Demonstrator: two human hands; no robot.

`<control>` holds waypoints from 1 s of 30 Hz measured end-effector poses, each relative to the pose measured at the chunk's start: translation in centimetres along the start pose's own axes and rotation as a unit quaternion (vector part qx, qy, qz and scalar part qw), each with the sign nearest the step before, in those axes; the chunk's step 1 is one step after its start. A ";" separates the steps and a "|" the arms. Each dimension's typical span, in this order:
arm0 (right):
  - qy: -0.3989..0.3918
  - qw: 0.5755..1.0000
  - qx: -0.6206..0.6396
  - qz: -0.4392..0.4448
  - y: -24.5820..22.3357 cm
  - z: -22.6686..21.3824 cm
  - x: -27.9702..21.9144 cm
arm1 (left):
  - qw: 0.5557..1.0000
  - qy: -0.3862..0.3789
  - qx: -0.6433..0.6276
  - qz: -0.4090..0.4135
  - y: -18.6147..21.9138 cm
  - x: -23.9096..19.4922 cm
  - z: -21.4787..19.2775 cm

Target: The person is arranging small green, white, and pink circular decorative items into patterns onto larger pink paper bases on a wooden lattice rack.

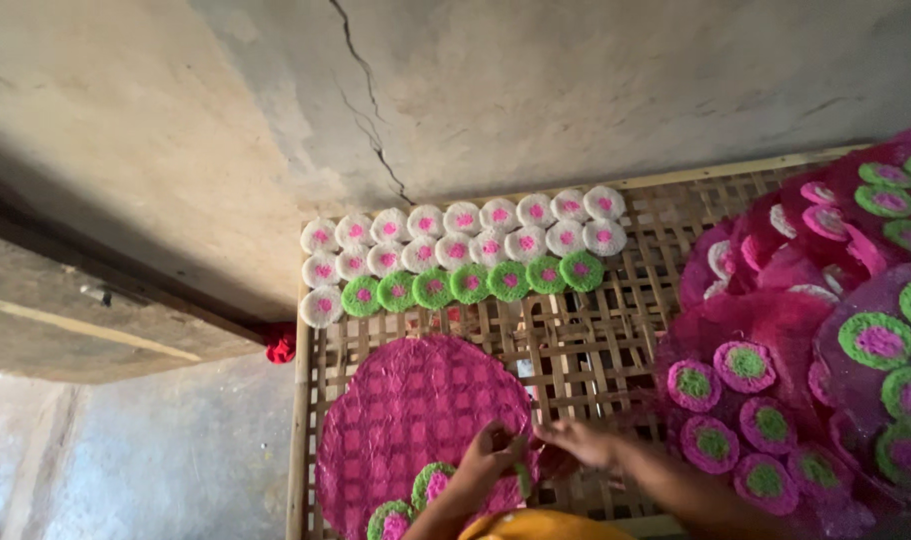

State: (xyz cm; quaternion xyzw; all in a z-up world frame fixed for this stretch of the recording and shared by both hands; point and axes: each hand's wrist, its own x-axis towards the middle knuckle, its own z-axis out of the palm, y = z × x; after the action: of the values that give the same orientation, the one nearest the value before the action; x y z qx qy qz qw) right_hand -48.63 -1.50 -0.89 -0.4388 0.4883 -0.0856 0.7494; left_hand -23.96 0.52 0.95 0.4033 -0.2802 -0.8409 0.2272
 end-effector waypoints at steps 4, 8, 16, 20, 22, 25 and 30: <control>-0.011 0.902 0.426 -0.073 -1.3 1.3 -3.2 | 0.971 0.093 0.174 0.135 2.9 1.9 4.6; 0.235 0.910 0.324 -0.108 -5.2 -6.9 -2.4 | 0.916 0.133 0.336 0.173 6.4 1.4 4.8; 0.481 0.870 0.042 -0.098 -6.0 -23.4 5.0 | 0.721 0.351 0.596 0.036 2.1 -8.1 -11.5; 0.582 0.762 -0.266 -0.096 -4.8 -24.8 6.8 | 0.667 0.343 0.662 0.015 -4.1 -10.0 -17.4; 0.589 0.718 -0.363 -0.081 -4.8 -24.9 6.7 | 0.690 0.376 0.616 0.042 -6.5 -9.9 -18.8; 0.601 0.666 -0.438 -0.058 -5.6 -25.7 6.3 | 0.728 0.406 0.551 0.026 -8.2 -9.4 -19.5; 0.627 0.619 -0.464 -0.094 -8.8 -28.1 8.5 | 0.706 0.405 0.580 -0.023 -9.2 -9.8 -17.6</control>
State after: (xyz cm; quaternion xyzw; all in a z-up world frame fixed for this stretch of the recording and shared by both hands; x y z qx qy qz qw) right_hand -64.36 -27.64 -3.79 -0.6110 0.7707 -0.1725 -0.0542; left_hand -5.65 8.20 -8.80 0.7639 -0.5843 -0.2733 0.0210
